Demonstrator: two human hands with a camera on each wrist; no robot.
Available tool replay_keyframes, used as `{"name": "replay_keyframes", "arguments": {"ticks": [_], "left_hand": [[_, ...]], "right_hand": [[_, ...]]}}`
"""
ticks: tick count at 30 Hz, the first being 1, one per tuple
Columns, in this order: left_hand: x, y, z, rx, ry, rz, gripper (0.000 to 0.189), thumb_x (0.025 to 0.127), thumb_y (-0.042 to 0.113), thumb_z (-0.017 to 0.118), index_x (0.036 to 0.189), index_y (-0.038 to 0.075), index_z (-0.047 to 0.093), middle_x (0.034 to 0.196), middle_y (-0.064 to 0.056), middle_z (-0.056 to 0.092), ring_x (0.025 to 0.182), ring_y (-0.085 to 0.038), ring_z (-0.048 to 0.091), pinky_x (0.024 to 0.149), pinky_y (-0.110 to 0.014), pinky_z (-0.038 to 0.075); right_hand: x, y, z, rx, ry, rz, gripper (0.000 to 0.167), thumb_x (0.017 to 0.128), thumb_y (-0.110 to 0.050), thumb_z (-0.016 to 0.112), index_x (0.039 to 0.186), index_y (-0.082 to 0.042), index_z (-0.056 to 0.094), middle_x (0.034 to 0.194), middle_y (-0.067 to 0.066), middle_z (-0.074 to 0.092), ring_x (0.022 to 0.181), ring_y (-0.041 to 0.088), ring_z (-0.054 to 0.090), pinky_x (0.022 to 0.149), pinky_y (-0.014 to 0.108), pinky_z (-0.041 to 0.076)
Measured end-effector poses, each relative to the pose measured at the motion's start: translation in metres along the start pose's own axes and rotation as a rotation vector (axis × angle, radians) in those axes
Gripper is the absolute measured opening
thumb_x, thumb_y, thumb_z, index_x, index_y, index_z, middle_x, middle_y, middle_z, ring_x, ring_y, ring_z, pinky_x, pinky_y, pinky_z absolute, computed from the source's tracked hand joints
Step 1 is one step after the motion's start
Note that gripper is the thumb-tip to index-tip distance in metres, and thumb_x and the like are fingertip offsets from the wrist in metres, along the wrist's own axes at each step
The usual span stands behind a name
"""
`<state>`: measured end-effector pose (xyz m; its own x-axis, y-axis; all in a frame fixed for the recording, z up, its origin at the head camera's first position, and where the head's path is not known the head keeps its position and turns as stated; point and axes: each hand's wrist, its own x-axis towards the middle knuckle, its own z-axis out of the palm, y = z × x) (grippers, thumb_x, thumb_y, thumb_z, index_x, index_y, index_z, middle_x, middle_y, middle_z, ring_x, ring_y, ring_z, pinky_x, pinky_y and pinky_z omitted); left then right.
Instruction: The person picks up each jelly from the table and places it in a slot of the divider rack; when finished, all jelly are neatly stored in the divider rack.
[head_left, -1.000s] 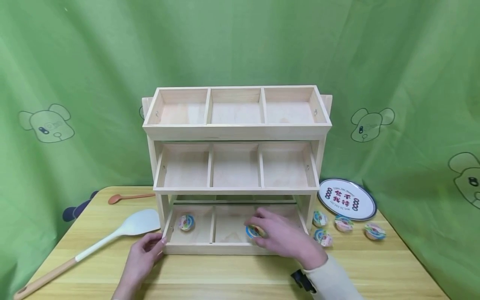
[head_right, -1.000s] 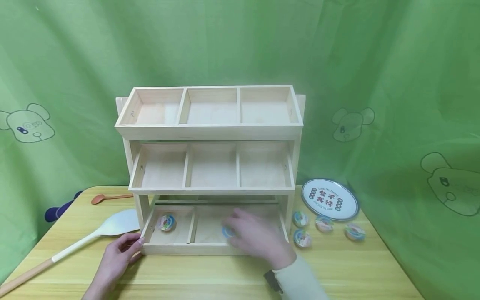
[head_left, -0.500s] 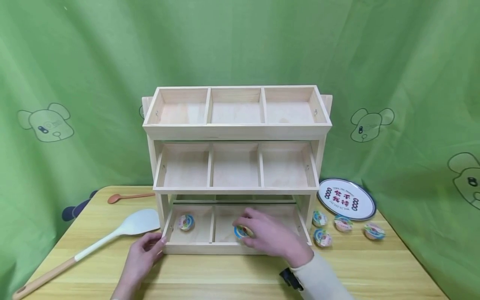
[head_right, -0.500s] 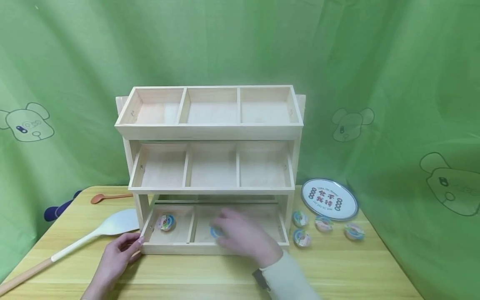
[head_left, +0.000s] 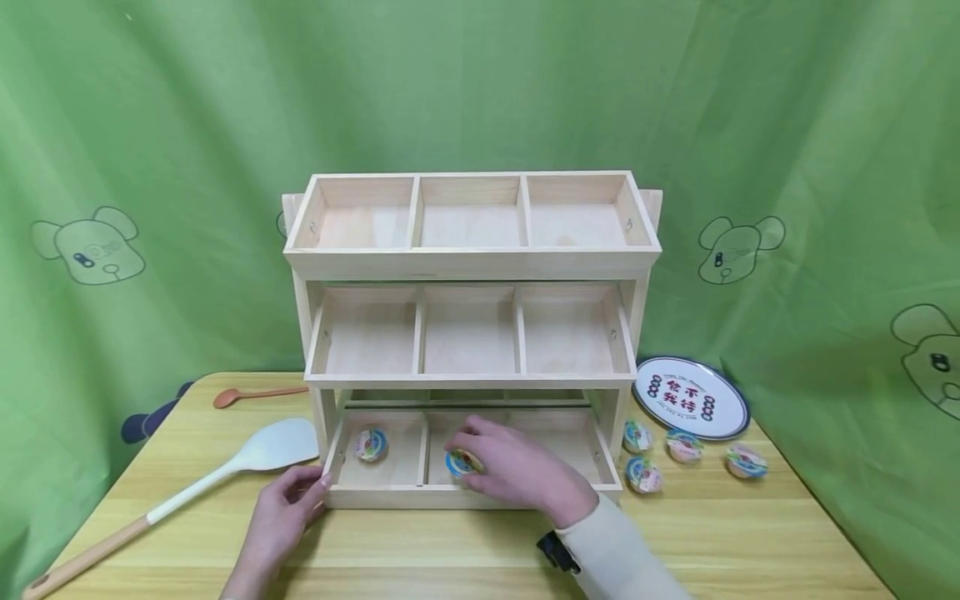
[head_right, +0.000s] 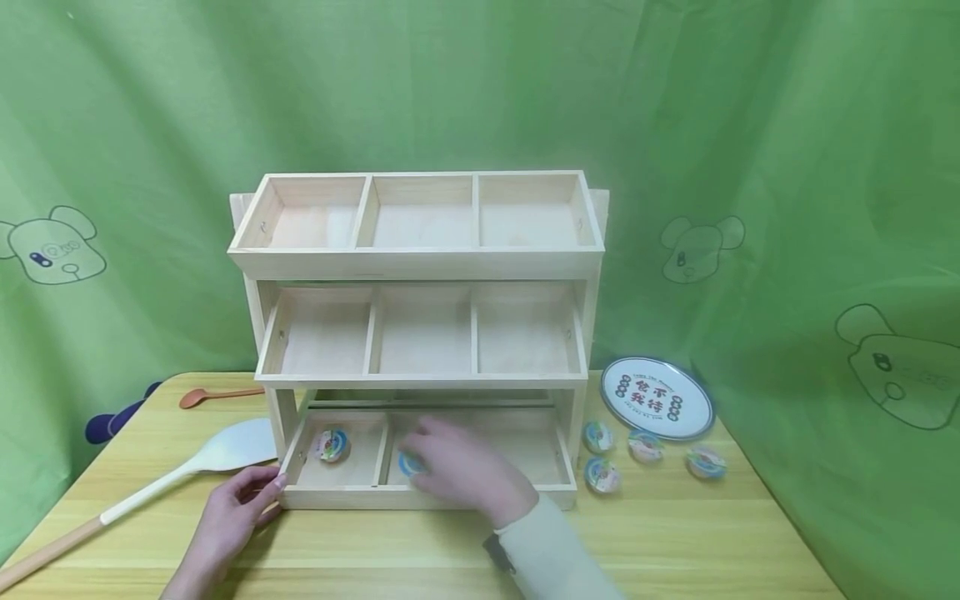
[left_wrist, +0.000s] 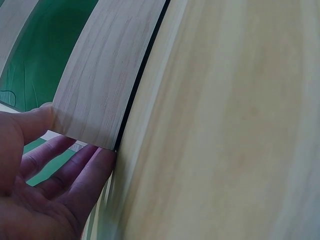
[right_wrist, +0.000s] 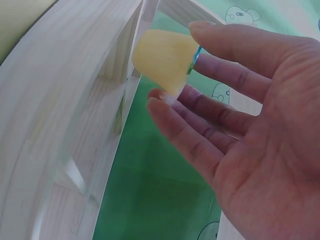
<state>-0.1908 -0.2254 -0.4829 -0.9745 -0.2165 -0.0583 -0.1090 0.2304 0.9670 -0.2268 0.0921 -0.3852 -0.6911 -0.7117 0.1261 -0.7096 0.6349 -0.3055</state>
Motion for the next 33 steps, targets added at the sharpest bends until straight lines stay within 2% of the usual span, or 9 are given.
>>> {"name": "replay_keyframes", "arguments": {"ticks": [8, 15, 21, 27, 33], "left_hand": [[-0.001, 0.0, 0.002, -0.012, -0.008, 0.003, 0.034, 0.094, 0.009, 0.067, 0.121, -0.01, 0.059, 0.11, -0.02, 0.062, 0.097, -0.024, 0.062, 0.082, -0.029, 0.06], [-0.001, -0.002, 0.0, -0.019, -0.018, 0.006, 0.036, 0.093, 0.01, 0.068, 0.122, -0.01, 0.058, 0.11, -0.02, 0.062, 0.097, -0.025, 0.062, 0.082, -0.03, 0.06], [0.0, -0.002, -0.001, -0.009, -0.017, 0.009, 0.036, 0.094, 0.011, 0.067, 0.123, -0.01, 0.058, 0.11, -0.019, 0.062, 0.097, -0.025, 0.062, 0.082, -0.03, 0.06], [-0.001, 0.0, -0.001, 0.004, -0.015, -0.006, 0.034, 0.095, 0.009, 0.066, 0.122, -0.009, 0.058, 0.11, -0.019, 0.061, 0.097, -0.024, 0.062, 0.082, -0.028, 0.059], [-0.001, 0.001, 0.0, 0.006, -0.02, 0.001, 0.036, 0.094, 0.011, 0.067, 0.123, -0.01, 0.057, 0.111, -0.02, 0.061, 0.097, -0.025, 0.061, 0.082, -0.029, 0.06]], "right_hand": [[0.011, -0.006, 0.006, -0.006, -0.012, 0.007, 0.041, 0.088, -0.021, 0.074, 0.126, -0.013, 0.064, 0.108, -0.005, 0.056, 0.087, 0.005, 0.054, 0.075, 0.019, 0.053], [0.023, -0.014, 0.008, -0.004, -0.001, -0.021, 0.041, 0.088, -0.019, 0.075, 0.127, -0.012, 0.064, 0.11, -0.006, 0.056, 0.089, 0.004, 0.052, 0.08, 0.017, 0.052], [0.035, -0.019, 0.011, -0.034, -0.004, -0.037, 0.04, 0.089, -0.02, 0.074, 0.127, -0.013, 0.064, 0.107, -0.005, 0.055, 0.085, 0.005, 0.051, 0.074, 0.015, 0.05], [0.047, -0.026, 0.017, -0.011, -0.035, -0.03, 0.043, 0.088, -0.017, 0.073, 0.13, -0.015, 0.062, 0.113, -0.005, 0.054, 0.091, 0.005, 0.053, 0.08, 0.016, 0.051], [0.062, -0.027, 0.027, 0.024, -0.048, -0.048, 0.042, 0.088, -0.015, 0.073, 0.129, -0.017, 0.063, 0.114, -0.005, 0.054, 0.089, 0.004, 0.052, 0.077, 0.015, 0.049]]}}
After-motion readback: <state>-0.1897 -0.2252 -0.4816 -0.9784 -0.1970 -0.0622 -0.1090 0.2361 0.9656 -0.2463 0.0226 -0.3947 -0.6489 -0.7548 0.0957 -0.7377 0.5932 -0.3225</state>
